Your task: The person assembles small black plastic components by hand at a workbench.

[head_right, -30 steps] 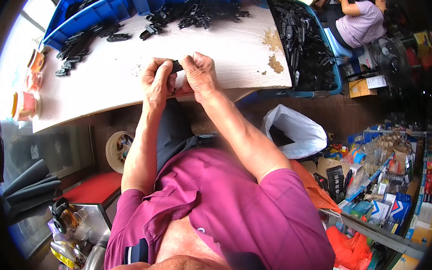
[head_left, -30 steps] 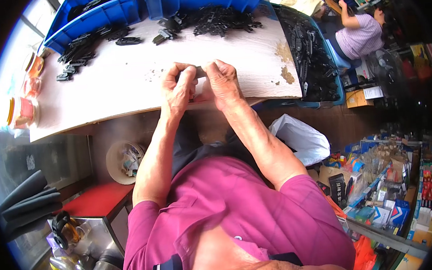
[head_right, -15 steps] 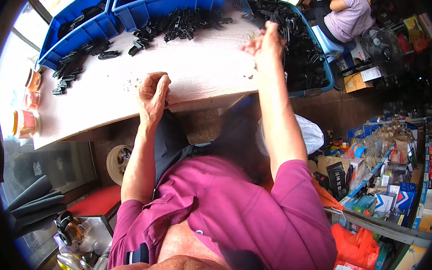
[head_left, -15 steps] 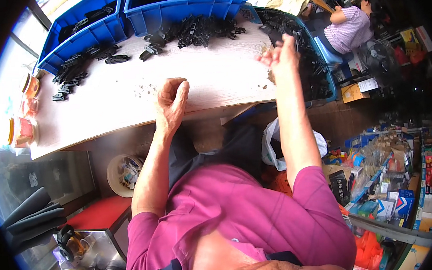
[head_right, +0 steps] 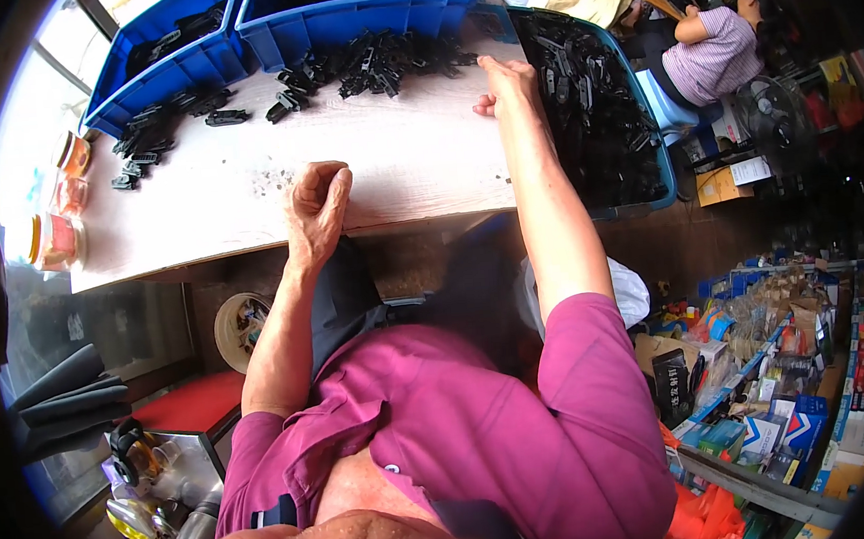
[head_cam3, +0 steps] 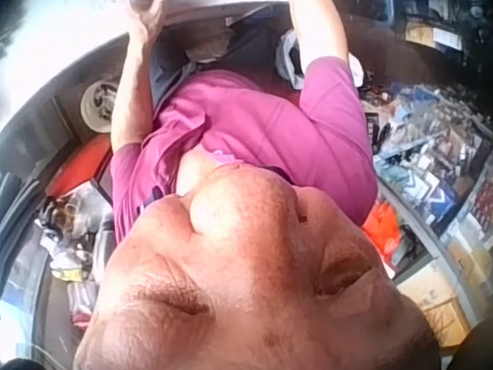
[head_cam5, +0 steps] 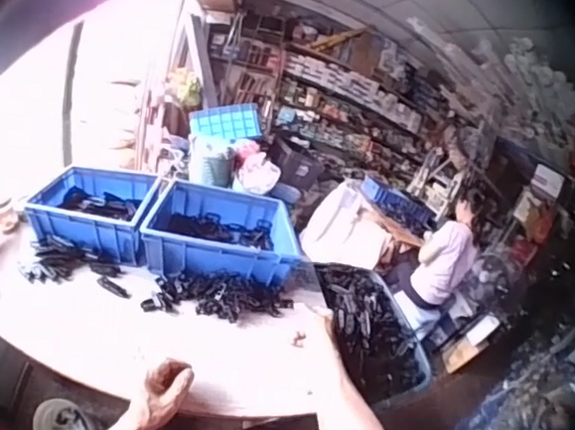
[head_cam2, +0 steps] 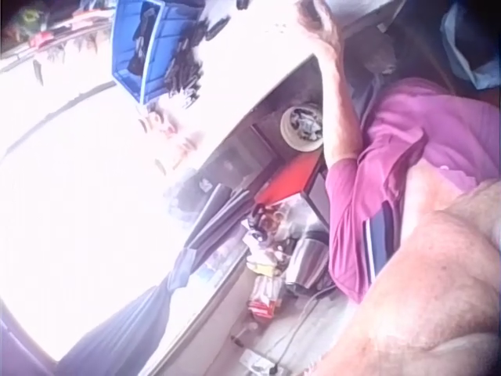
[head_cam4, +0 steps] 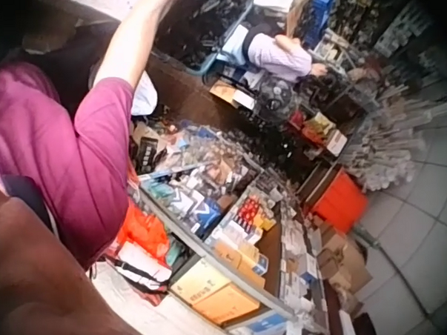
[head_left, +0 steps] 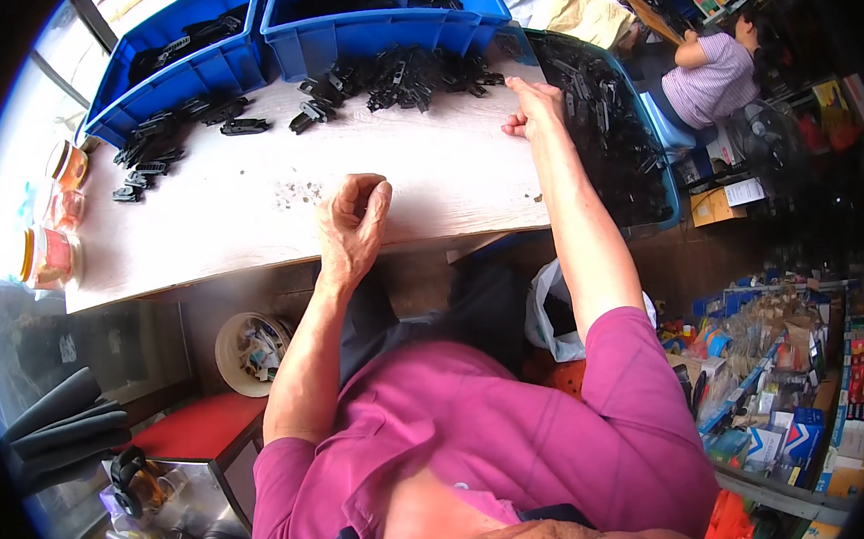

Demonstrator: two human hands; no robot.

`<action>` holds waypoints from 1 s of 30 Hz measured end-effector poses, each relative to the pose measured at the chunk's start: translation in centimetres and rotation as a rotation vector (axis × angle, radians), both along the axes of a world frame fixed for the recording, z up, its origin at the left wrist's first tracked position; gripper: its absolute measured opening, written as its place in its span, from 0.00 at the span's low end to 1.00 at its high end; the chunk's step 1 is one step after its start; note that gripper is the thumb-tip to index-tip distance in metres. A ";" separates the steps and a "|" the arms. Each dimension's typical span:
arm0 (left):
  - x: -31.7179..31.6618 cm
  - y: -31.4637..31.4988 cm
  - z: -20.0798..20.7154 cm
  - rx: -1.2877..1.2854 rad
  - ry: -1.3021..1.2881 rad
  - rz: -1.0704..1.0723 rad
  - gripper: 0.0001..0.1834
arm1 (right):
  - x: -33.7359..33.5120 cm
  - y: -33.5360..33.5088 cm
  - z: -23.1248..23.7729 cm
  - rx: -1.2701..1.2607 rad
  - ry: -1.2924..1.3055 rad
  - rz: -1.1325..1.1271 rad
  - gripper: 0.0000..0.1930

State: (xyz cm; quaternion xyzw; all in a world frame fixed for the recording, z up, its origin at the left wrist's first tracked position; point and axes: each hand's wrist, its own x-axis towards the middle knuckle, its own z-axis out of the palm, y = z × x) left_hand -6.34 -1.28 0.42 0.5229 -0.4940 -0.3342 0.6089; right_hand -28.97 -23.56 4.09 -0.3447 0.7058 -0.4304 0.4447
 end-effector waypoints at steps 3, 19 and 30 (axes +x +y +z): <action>0.0 -0.3 0.0 -0.021 -0.064 0.032 0.06 | 1.1 -1.2 0.0 0.032 0.065 0.026 0.14; -0.4 -0.4 1.1 0.030 -0.193 0.067 0.09 | 0.6 6.3 0.1 -0.085 -0.393 0.047 0.09; -4.8 -5.5 0.0 0.035 0.389 0.092 0.15 | 8.5 16.0 -1.6 -0.264 -0.477 0.287 0.06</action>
